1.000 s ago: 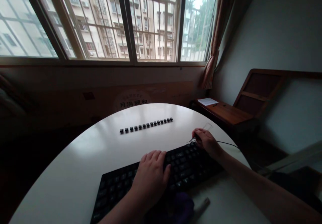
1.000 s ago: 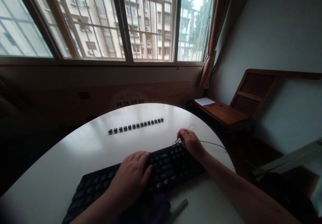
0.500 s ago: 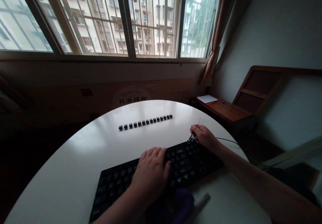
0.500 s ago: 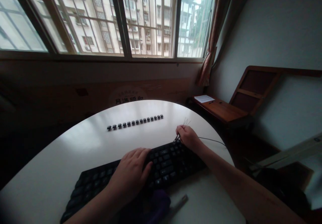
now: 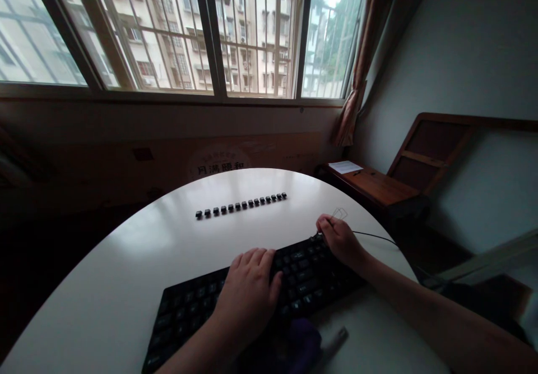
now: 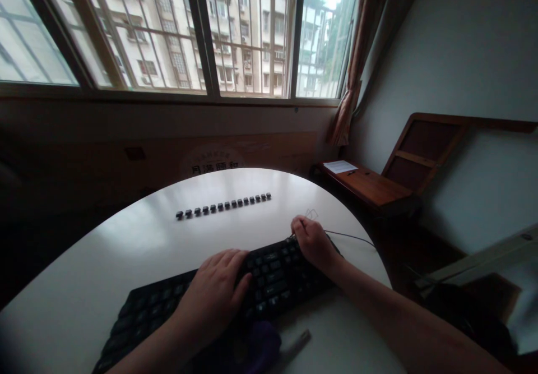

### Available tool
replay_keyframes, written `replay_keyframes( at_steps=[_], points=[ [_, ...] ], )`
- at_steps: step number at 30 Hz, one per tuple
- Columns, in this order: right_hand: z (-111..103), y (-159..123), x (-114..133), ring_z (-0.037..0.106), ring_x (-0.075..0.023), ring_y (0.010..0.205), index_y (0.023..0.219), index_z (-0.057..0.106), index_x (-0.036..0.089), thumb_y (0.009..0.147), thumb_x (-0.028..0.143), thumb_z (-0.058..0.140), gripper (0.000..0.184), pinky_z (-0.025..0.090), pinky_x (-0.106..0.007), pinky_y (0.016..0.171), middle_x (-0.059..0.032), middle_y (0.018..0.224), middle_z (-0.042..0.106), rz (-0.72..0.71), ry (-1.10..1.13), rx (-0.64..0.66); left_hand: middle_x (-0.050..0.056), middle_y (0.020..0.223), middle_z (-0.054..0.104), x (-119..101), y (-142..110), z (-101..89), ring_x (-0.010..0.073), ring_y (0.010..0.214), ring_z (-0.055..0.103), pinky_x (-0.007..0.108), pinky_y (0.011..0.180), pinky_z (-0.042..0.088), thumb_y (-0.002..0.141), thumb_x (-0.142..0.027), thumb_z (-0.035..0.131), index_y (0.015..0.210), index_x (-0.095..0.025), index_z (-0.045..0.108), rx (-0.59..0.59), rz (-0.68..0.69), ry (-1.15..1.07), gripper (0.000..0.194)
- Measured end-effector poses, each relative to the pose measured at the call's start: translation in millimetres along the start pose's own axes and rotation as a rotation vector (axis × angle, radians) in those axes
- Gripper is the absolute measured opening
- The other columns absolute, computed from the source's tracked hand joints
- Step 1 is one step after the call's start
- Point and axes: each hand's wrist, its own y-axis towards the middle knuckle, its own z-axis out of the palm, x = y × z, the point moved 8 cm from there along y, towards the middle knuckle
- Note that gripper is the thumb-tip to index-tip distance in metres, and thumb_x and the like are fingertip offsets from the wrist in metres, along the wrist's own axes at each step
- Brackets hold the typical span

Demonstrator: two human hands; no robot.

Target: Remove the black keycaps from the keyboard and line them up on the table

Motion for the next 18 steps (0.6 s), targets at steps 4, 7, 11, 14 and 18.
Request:
replay_keyframes(
  at_steps=[4, 7, 11, 14, 18],
  points=[
    [-7.2, 4.6, -21.2, 0.028, -0.0092, 0.04, 0.073, 0.042, 0.021, 0.089, 0.051, 0.04, 0.034, 0.021, -0.021, 0.038, 0.007, 0.05, 0.028, 0.207, 0.344, -0.123, 0.009, 0.123, 0.063, -0.1, -0.6, -0.5, 0.0279, 0.116, 0.054, 0.047, 0.103, 0.039, 0.09, -0.033, 0.045, 0.125, -0.019, 0.056, -0.005, 0.002, 0.003, 0.038],
    [-10.9, 2.8, -18.3, 0.029, -0.0084, 0.041, 0.073, 0.041, 0.021, 0.089, 0.052, 0.041, 0.035, 0.022, -0.02, 0.038, 0.0067, 0.053, 0.03, 0.192, 0.391, -0.155, 0.009, 0.123, 0.063, -0.6, -0.6, -0.5, 0.0277, 0.115, 0.054, 0.047, 0.103, 0.039, 0.091, -0.034, 0.045, 0.124, -0.019, 0.057, 0.001, 0.005, 0.009, 0.038],
    [-13.3, -13.2, 22.3, 0.038, -0.0099, 0.048, 0.072, 0.049, 0.02, 0.093, 0.042, 0.041, 0.032, 0.031, -0.021, 0.047, 0.0031, 0.056, 0.042, -0.17, 0.079, -0.063, 0.01, 0.126, 0.061, -0.5, -0.1, -3.2, 0.0287, 0.118, 0.053, 0.048, 0.104, 0.039, 0.09, -0.033, 0.048, 0.125, -0.019, 0.057, -0.022, -0.003, 0.039, 0.038],
    [1.3, -40.8, 62.4, 0.044, -0.0111, 0.052, 0.08, 0.056, 0.021, 0.091, 0.033, 0.044, 0.02, 0.035, -0.024, 0.054, 0.0016, 0.06, 0.049, -0.497, -0.11, 0.135, 0.01, 0.13, 0.059, -5.9, -2.2, -13.4, 0.0301, 0.122, 0.05, 0.05, 0.106, 0.036, 0.09, -0.034, 0.05, 0.126, -0.02, 0.055, -0.093, 0.015, 0.042, 0.039],
    [11.3, -75.3, 106.7, 0.048, -0.0129, 0.055, 0.087, 0.054, 0.022, 0.091, 0.031, 0.039, 0.018, 0.038, -0.026, 0.058, -0.0009, 0.066, 0.054, -0.798, -0.101, 0.255, 0.009, 0.124, 0.061, -21.4, -9.9, -31.4, 0.028, 0.114, 0.054, 0.047, 0.101, 0.041, 0.09, -0.036, 0.051, 0.122, -0.021, 0.054, -0.186, 0.105, -0.076, 0.035]
  ],
)
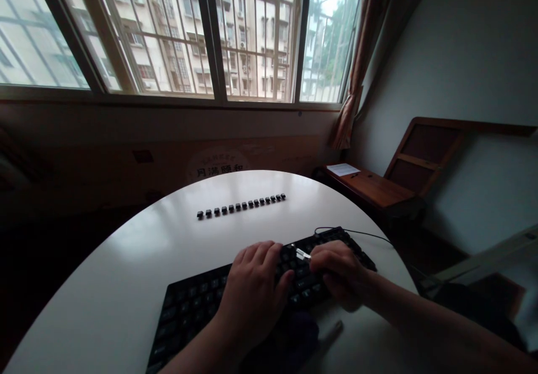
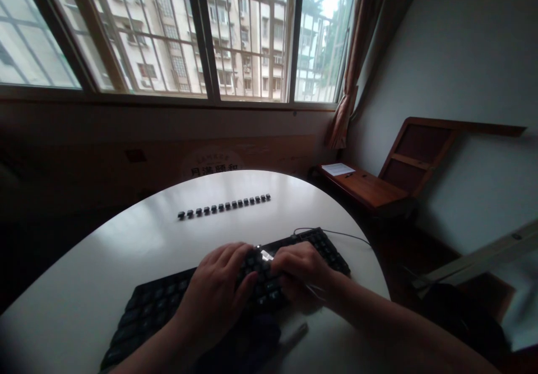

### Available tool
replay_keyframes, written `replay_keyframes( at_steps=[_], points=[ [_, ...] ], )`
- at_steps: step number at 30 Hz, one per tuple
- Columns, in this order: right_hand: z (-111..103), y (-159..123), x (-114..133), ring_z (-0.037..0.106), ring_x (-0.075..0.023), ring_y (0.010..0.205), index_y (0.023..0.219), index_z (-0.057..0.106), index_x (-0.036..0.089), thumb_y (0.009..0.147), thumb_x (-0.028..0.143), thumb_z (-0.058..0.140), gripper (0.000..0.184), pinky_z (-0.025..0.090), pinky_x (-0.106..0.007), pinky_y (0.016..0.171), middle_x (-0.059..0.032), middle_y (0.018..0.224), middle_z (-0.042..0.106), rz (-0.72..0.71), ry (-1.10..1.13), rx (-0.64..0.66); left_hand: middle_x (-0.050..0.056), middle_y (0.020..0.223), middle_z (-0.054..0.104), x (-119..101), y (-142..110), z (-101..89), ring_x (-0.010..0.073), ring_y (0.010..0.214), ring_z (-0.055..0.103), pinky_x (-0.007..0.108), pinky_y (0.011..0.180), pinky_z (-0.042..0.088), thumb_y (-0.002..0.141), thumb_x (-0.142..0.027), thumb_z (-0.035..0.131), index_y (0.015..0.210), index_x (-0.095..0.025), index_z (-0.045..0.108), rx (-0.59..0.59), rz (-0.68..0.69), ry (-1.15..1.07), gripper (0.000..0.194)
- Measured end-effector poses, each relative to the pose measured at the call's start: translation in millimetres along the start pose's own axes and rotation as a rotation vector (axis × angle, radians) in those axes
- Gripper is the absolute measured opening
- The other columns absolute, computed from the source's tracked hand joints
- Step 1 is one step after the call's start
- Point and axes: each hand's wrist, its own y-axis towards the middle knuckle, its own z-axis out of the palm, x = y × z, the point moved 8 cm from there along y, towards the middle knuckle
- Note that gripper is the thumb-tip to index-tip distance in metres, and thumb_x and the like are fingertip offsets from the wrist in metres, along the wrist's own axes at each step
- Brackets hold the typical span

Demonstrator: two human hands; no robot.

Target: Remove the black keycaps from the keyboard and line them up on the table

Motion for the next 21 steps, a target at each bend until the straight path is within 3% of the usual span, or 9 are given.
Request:
replay_keyframes(
  at_steps=[5, 8, 13, 17, 19, 21],
  points=[
    [3.6, 8.6, 27.4, 0.053, -0.0092, 0.055, 0.083, 0.053, 0.02, 0.098, 0.026, 0.039, 0.021, 0.04, -0.022, 0.057, 0.0004, 0.066, 0.057, -0.211, -0.04, 0.007, 0.008, 0.103, 0.064, -15.1, -3.4, -7.2, 0.0233, 0.092, 0.058, 0.04, 0.081, 0.049, 0.094, -0.029, 0.043, 0.104, -0.019, 0.054, -0.04, 0.138, -0.191, 0.017],
    [4.3, 10.7, 30.9, 0.052, -0.0078, 0.055, 0.083, 0.051, 0.019, 0.099, 0.024, 0.039, 0.021, 0.038, -0.02, 0.055, 0.0012, 0.067, 0.057, -0.282, -0.067, -0.02, 0.005, 0.091, 0.063, -12.0, -2.9, -2.7, 0.0211, 0.082, 0.057, 0.035, 0.072, 0.047, 0.095, -0.028, 0.04, 0.091, -0.02, 0.052, -0.023, 0.12, -0.228, 0.015],
    [-2.9, 8.5, 25.8, 0.044, -0.0105, 0.052, 0.082, 0.05, 0.02, 0.091, 0.023, 0.036, 0.017, 0.033, -0.024, 0.052, 0.0016, 0.063, 0.048, -0.228, -0.132, -0.129, 0.004, 0.083, 0.061, 1.6, -0.7, -0.7, 0.0205, 0.076, 0.057, 0.032, 0.066, 0.044, 0.096, -0.03, 0.036, 0.084, -0.021, 0.05, -0.027, -0.014, -0.229, 0.02],
    [-18.1, 3.3, 18.2, 0.051, -0.0178, 0.074, 0.09, 0.055, 0.019, 0.084, 0.021, 0.04, 0.016, 0.041, -0.032, 0.065, -0.0058, 0.083, 0.051, -0.147, -0.274, -0.271, 0.004, 0.082, 0.061, 9.1, -1.0, -0.6, 0.0206, 0.075, 0.057, 0.032, 0.064, 0.043, 0.097, -0.034, 0.032, 0.084, -0.021, 0.049, -0.027, -0.072, -0.263, 0.026],
    [-18.2, 3.3, 13.5, 0.053, -0.0212, 0.088, 0.099, 0.058, 0.019, 0.084, 0.017, 0.041, 0.023, 0.044, -0.036, 0.074, -0.0097, 0.098, 0.053, -0.116, -0.315, -0.257, 0.004, 0.083, 0.061, 8.6, -1.9, 1.0, 0.0204, 0.075, 0.057, 0.032, 0.064, 0.043, 0.097, -0.035, 0.032, 0.085, -0.021, 0.049, -0.013, -0.063, -0.272, 0.025],
    [-12.3, 3.9, 9.0, 0.054, -0.0186, 0.086, 0.106, 0.058, 0.019, 0.086, 0.015, 0.039, 0.028, 0.045, -0.033, 0.073, -0.0089, 0.1, 0.054, -0.114, -0.275, -0.193, 0.004, 0.085, 0.061, 5.0, -2.8, 3.1, 0.0202, 0.077, 0.058, 0.032, 0.066, 0.044, 0.097, -0.035, 0.033, 0.086, -0.021, 0.05, 0.011, -0.032, -0.289, 0.025]
  ],
)
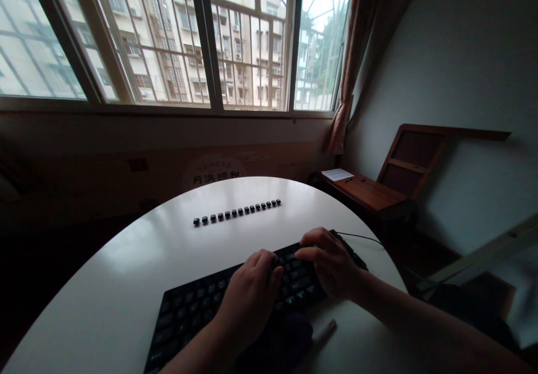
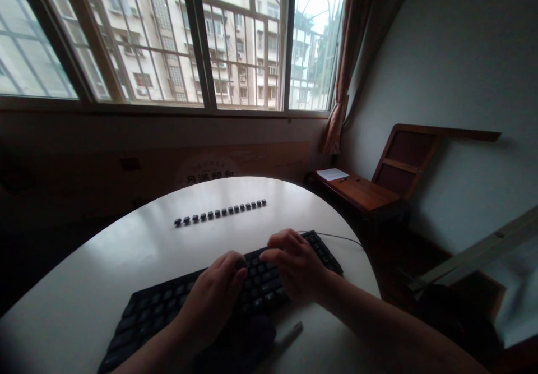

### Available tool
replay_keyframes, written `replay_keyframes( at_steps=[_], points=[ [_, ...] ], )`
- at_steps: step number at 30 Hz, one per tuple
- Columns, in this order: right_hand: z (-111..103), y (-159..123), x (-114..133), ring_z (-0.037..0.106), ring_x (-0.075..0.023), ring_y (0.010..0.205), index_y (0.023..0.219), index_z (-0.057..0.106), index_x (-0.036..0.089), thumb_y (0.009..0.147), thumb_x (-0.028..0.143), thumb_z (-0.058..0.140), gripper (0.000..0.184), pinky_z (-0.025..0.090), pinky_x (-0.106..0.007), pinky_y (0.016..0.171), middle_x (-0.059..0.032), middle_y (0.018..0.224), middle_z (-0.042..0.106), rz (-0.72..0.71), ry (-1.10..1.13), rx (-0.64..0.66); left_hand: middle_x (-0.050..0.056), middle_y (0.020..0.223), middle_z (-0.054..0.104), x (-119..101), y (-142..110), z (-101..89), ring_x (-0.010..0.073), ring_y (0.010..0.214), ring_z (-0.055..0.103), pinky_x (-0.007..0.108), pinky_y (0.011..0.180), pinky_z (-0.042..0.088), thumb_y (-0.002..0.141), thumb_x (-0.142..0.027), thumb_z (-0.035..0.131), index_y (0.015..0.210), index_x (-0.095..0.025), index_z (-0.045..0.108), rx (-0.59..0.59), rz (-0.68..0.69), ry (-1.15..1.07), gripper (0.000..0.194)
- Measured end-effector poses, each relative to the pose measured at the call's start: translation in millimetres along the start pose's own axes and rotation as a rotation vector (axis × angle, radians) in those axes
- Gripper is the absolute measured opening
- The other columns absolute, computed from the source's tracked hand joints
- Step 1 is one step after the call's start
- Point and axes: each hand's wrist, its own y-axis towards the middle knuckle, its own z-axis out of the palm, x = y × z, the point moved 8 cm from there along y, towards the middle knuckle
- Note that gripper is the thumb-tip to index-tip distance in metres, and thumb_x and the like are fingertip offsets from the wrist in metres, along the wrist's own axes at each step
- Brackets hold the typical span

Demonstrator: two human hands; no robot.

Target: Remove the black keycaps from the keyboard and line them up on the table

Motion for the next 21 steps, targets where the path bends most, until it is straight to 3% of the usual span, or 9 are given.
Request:
replay_keyframes(
  at_steps=[5, 11, 16, 21],
  points=[
    [17.6, -5.6, -4.4, 0.052, -0.0109, 0.065, 0.117, 0.057, 0.021, 0.089, 0.02, 0.049, 0.029, 0.04, -0.023, 0.056, -0.0039, 0.089, 0.057, -0.009, 0.016, 0.08, 0.004, 0.086, 0.061, -7.2, -0.1, 4.0, 0.02, 0.077, 0.058, 0.032, 0.067, 0.044, 0.098, -0.038, 0.035, 0.086, -0.02, 0.051, 0.04, 0.072, -0.025, 0.026],
    [22.3, -5.7, -3.1, 0.055, -0.0099, 0.065, 0.104, 0.064, 0.021, 0.09, 0.028, 0.059, 0.016, 0.041, -0.021, 0.057, -0.0025, 0.082, 0.059, -0.032, -0.004, 0.059, 0.004, 0.087, 0.061, -11.1, 0.4, 8.1, 0.0187, 0.077, 0.058, 0.03, 0.068, 0.045, 0.096, -0.03, 0.041, 0.086, -0.02, 0.052, 0.061, 0.113, -0.018, 0.018],
    [20.7, -3.5, -0.3, 0.057, -0.0101, 0.067, 0.109, 0.063, 0.021, 0.09, 0.033, 0.063, 0.022, 0.044, -0.02, 0.059, -0.0029, 0.084, 0.061, -0.031, 0.002, 0.033, 0.004, 0.089, 0.063, -12.3, -0.4, 11.9, 0.0197, 0.081, 0.059, 0.031, 0.07, 0.046, 0.094, -0.028, 0.046, 0.087, -0.02, 0.053, 0.059, 0.118, 0.025, 0.014],
    [24.7, -5.4, 5.3, 0.058, -0.0106, 0.069, 0.109, 0.064, 0.02, 0.091, 0.028, 0.061, 0.02, 0.044, -0.021, 0.06, -0.0033, 0.085, 0.062, -0.055, 0.011, 0.048, 0.005, 0.094, 0.064, -10.6, -0.6, 13.7, 0.0204, 0.085, 0.06, 0.033, 0.075, 0.048, 0.093, -0.023, 0.047, 0.087, -0.019, 0.055, 0.107, 0.059, 0.039, 0.011]
  ],
)
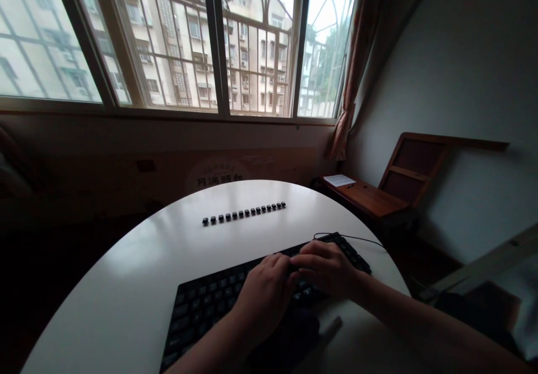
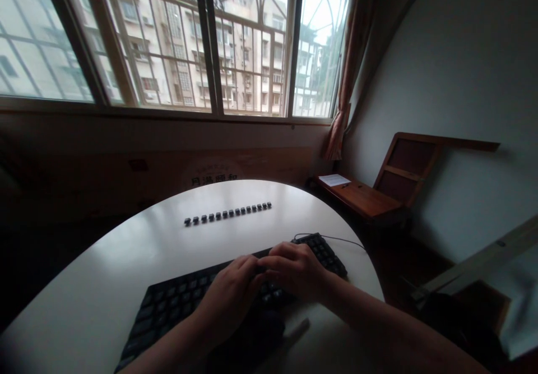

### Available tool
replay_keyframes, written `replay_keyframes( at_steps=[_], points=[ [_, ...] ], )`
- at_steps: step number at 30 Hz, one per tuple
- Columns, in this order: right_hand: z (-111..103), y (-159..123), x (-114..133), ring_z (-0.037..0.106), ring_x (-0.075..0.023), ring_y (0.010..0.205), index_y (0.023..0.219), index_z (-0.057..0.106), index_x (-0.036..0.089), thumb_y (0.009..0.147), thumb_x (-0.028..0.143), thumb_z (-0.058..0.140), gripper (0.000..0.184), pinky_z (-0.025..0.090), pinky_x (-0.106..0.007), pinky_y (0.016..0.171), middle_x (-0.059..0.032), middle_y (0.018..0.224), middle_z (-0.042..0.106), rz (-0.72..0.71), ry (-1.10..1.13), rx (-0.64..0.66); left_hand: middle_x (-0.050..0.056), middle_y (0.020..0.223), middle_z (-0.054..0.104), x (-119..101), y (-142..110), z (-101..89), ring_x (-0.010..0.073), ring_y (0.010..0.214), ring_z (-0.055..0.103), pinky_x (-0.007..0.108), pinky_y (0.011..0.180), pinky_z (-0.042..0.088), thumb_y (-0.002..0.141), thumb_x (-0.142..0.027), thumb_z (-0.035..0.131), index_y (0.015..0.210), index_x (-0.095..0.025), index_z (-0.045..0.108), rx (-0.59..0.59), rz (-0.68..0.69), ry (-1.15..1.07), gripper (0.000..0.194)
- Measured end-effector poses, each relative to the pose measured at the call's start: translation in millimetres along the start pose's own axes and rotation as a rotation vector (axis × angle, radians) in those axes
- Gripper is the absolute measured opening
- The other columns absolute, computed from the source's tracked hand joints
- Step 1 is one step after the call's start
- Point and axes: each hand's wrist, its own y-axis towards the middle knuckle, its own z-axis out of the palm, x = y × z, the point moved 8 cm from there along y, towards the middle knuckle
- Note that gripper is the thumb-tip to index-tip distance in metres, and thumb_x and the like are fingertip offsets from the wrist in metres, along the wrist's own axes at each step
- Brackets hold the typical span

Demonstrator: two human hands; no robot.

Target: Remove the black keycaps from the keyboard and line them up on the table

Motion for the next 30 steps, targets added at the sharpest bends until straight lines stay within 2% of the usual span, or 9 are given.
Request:
replay_keyframes(
  at_steps=[3, 6, 8, 10, 12, 15, 18, 23, 30],
  points=[
    [0.0, 1.3, -5.3, 0.059, -0.011, 0.071, 0.107, 0.064, 0.02, 0.091, 0.025, 0.06, 0.017, 0.046, -0.021, 0.061, -0.0038, 0.086, 0.063, 0.023, 0.014, 0.034, 0.006, 0.101, 0.064, -1.6, -0.9, -2.1, 0.0218, 0.092, 0.06, 0.036, 0.083, 0.049, 0.094, -0.025, 0.046, 0.099, -0.019, 0.058, 0.013, -0.013, 0.017, 0.014],
    [-8.4, 10.7, -36.6, 0.06, -0.0108, 0.072, 0.105, 0.066, 0.02, 0.09, 0.024, 0.061, 0.016, 0.047, -0.021, 0.064, -0.0042, 0.09, 0.064, 0.148, 0.044, 0.019, 0.008, 0.115, 0.063, -2.7, -2.3, -4.4, 0.0247, 0.106, 0.056, 0.042, 0.095, 0.045, 0.094, -0.031, 0.048, 0.119, -0.02, 0.055, -0.014, -0.009, 0.081, 0.029],
    [-14.0, 19.8, -77.0, 0.056, -0.0095, 0.065, 0.101, 0.067, 0.019, 0.087, 0.026, 0.064, 0.016, 0.047, -0.021, 0.061, -0.0036, 0.088, 0.065, 0.304, 0.033, -0.004, 0.01, 0.126, 0.059, -1.2, -3.1, -2.5, 0.0271, 0.116, 0.052, 0.045, 0.102, 0.04, 0.094, -0.036, 0.048, 0.129, -0.018, 0.052, -0.018, -0.014, 0.149, 0.04],
    [-3.6, 27.6, -124.9, 0.054, -0.0097, 0.063, 0.1, 0.069, 0.017, 0.084, 0.029, 0.068, 0.02, 0.046, -0.023, 0.063, -0.0031, 0.085, 0.066, 0.451, 0.023, 0.121, 0.013, 0.134, 0.055, 3.5, -3.6, 3.0, 0.03, 0.123, 0.048, 0.049, 0.106, 0.036, 0.093, -0.04, 0.048, 0.134, -0.016, 0.049, 0.012, -0.044, 0.22, 0.047],
    [17.4, 26.1, -177.2, 0.055, -0.0095, 0.063, 0.099, 0.071, 0.017, 0.08, 0.028, 0.07, 0.021, 0.046, -0.022, 0.065, -0.002, 0.083, 0.068, 0.646, 0.05, 0.309, 0.015, 0.138, 0.052, 9.9, -4.3, 9.7, 0.0327, 0.128, 0.045, 0.053, 0.109, 0.033, 0.093, -0.041, 0.047, 0.137, -0.014, 0.048, 0.06, -0.088, 0.269, 0.052],
    [41.9, 23.3, -235.7, 0.057, -0.0096, 0.059, 0.091, 0.073, 0.014, 0.075, 0.021, 0.072, 0.017, 0.044, -0.02, 0.059, -0.0032, 0.078, 0.069, 0.749, 0.066, 0.402, 0.016, 0.142, 0.049, 15.6, -5.2, 16.6, 0.0342, 0.132, 0.042, 0.056, 0.11, 0.03, 0.093, -0.044, 0.047, 0.14, -0.014, 0.047, 0.101, -0.119, 0.292, 0.056],
    [64.8, 15.0, -275.7, 0.06, -0.0096, 0.055, 0.09, 0.072, 0.011, 0.076, 0.018, 0.069, 0.016, 0.044, -0.019, 0.056, -0.0048, 0.077, 0.071, 0.832, 0.081, 0.45, 0.015, 0.143, 0.048, 16.5, -6.0, 18.8, 0.034, 0.133, 0.04, 0.056, 0.111, 0.029, 0.093, -0.046, 0.045, 0.141, -0.014, 0.046, 0.102, -0.116, 0.286, 0.058],
    [91.3, 7.3, -307.3, 0.065, -0.011, 0.058, 0.093, 0.071, 0.01, 0.078, 0.016, 0.067, 0.016, 0.047, -0.017, 0.06, -0.0047, 0.074, 0.071, 0.903, 0.119, 0.514, 0.015, 0.143, 0.048, 18.6, -7.9, 21.5, 0.0346, 0.133, 0.04, 0.056, 0.112, 0.028, 0.092, -0.048, 0.045, 0.142, -0.015, 0.045, 0.108, -0.132, 0.268, 0.059],
    [104.9, 4.8, -323.2, 0.064, -0.01, 0.056, 0.093, 0.072, 0.012, 0.075, 0.021, 0.073, 0.021, 0.047, -0.018, 0.061, -0.0021, 0.069, 0.07, 0.94, 0.136, 0.58, 0.015, 0.143, 0.048, 19.3, -9.1, 22.7, 0.035, 0.132, 0.041, 0.057, 0.112, 0.028, 0.092, -0.051, 0.042, 0.142, -0.015, 0.046, 0.106, -0.134, 0.257, 0.061]
  ],
)
